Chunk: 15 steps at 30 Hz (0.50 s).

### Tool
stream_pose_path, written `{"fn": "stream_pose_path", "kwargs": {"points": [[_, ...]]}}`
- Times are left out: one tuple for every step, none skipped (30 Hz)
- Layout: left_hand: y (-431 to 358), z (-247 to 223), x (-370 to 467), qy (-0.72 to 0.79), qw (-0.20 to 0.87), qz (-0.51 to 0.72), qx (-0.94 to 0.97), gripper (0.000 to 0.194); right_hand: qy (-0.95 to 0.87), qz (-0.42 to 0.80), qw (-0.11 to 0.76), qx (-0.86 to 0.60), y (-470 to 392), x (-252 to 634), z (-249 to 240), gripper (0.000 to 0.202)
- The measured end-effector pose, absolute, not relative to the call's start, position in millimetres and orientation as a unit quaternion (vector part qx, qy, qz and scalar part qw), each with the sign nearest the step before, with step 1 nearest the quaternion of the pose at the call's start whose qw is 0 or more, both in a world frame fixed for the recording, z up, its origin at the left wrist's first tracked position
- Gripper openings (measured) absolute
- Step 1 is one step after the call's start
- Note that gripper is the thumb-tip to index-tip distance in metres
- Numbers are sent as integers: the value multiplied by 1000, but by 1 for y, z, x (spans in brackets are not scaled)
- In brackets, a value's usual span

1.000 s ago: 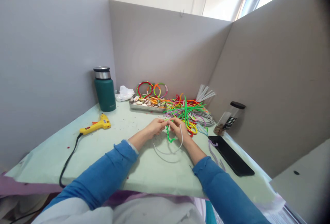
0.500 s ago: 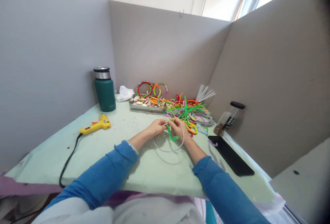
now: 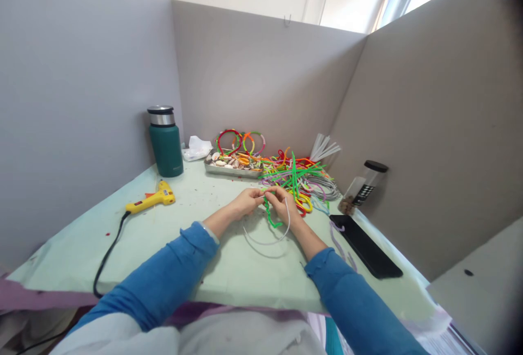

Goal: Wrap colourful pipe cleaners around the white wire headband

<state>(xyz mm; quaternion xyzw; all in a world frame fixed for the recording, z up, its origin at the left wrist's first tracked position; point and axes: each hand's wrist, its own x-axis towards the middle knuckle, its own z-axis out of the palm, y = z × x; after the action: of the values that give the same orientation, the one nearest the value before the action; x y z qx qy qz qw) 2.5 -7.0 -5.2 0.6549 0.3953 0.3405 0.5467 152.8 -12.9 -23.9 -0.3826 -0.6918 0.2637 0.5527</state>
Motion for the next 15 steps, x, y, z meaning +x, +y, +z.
{"fn": "stream_pose_path", "kwargs": {"points": [[-8,-4,2,399,548,337,653,25,-692,265,548,-389,-14,153,-24,21],[-9,-3,2,401,550,335,652,25,-692,266,543,-394,-14,153,-24,21],[-10,-2,2,401,552,333,651,25,-693,266,539,-398,-15,153,-24,20],[-10,-1,2,400,554,333,650,25,-694,265,537,-399,-15,153,-24,20],[-10,-1,2,397,557,332,650,24,-695,262,537,-399,-15,153,-25,19],[-10,-1,2,395,559,332,649,24,-697,261,537,-398,-15,154,-25,19],[-9,-2,2,393,561,331,649,23,-697,261,537,-396,-16,154,-25,19],[-8,-3,2,392,560,330,650,22,-698,266,537,-392,-16,154,-25,19],[-7,-4,2,391,557,330,654,21,-697,272,538,-388,-16,154,-25,19],[-6,-6,2,389,552,331,659,21,-697,279,538,-384,-15,154,-25,19],[-5,-7,2,386,545,333,666,20,-697,284,537,-380,-15,154,-25,20],[-4,-8,1,383,536,335,674,19,-697,286,537,-379,-14,155,-26,20],[-3,-9,1,381,527,339,680,19,-697,286,536,-379,-13,155,-26,21],[-3,-10,2,381,517,344,685,18,-698,285,535,-383,-12,155,-27,22],[-3,-10,2,381,509,350,688,18,-697,281,533,-387,-11,156,-29,22]]}}
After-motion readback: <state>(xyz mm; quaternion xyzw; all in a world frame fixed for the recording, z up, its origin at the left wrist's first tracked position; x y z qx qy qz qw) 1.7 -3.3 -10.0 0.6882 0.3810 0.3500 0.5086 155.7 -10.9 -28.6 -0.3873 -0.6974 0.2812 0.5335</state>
